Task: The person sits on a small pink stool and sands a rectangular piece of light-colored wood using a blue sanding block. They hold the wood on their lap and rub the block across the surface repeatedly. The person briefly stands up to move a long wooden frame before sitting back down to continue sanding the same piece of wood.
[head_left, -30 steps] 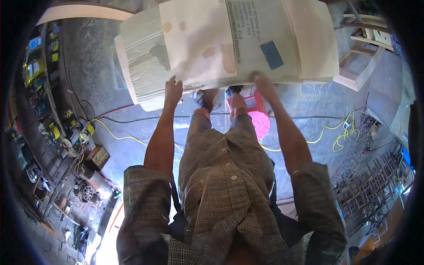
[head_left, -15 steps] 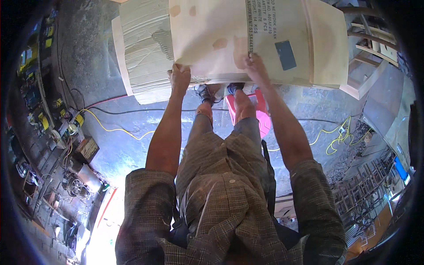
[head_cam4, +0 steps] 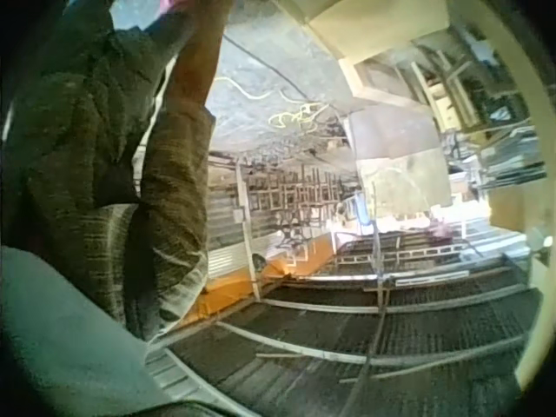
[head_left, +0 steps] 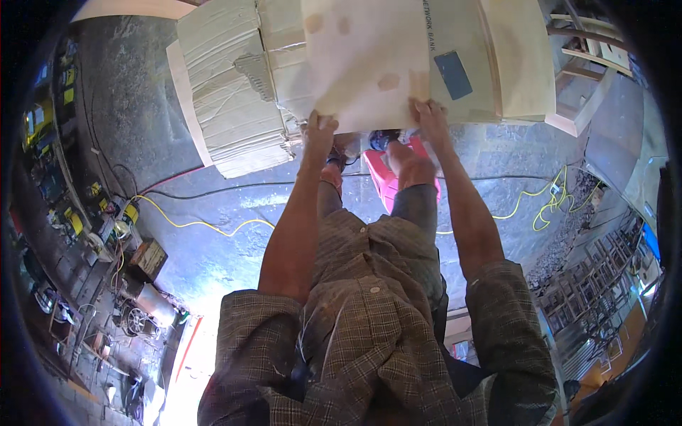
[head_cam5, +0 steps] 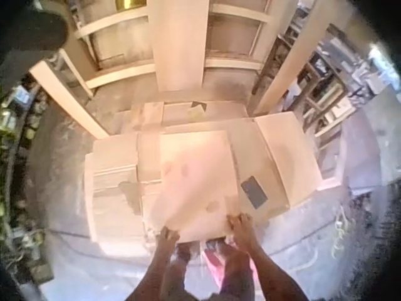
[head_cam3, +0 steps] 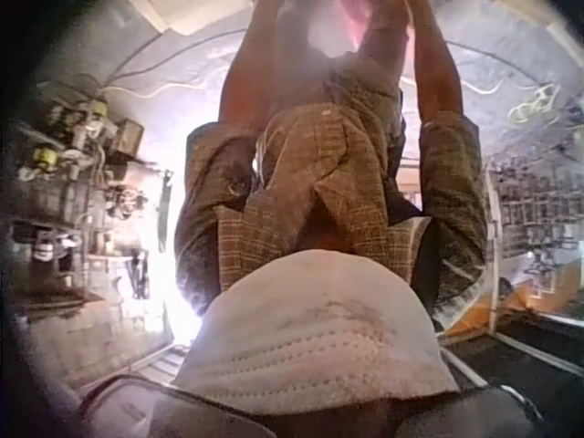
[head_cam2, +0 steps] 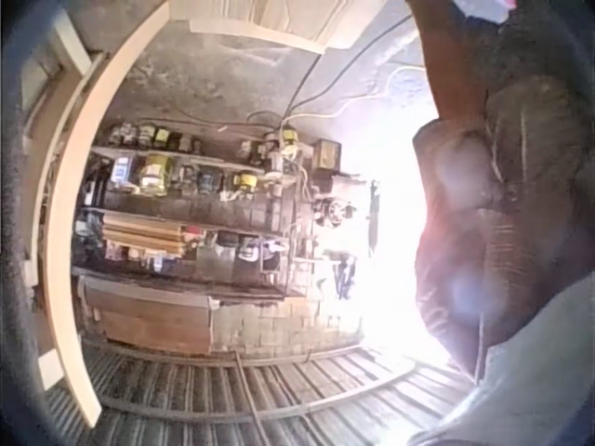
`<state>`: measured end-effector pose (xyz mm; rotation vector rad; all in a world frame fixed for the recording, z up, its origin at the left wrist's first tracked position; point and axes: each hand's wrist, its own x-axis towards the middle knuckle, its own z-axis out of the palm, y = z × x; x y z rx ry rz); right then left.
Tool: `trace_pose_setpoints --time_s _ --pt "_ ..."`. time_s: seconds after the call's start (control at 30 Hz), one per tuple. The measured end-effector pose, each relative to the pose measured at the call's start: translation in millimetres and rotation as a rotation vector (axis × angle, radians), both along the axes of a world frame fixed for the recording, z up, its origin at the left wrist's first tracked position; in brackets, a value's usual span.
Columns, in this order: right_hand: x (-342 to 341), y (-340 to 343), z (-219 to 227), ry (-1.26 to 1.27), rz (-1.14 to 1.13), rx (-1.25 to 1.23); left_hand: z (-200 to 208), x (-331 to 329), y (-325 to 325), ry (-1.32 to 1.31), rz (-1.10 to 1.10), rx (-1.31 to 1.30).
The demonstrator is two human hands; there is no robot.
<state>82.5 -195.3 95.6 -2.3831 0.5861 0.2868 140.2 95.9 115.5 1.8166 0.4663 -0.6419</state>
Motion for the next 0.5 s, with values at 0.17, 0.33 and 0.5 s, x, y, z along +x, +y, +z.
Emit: trace_pose_setpoints --time_s 0.17,0.33,0.5 --pt "4.7 -38.7 26.3 -0.012 -0.147 0.070 0.7 2.4 -10.2 -0.077 -0.257 0.200" --pt "44.1 -60.7 19.1 -0.012 -0.071 -0.428 -3.7 18.8 -6.5 -0.182 -0.197 0.313" --pt "56.1 -52.7 15.3 0.177 0.007 -0.589 -21.1 5.4 -16.6 -0.183 0.024 0.118"
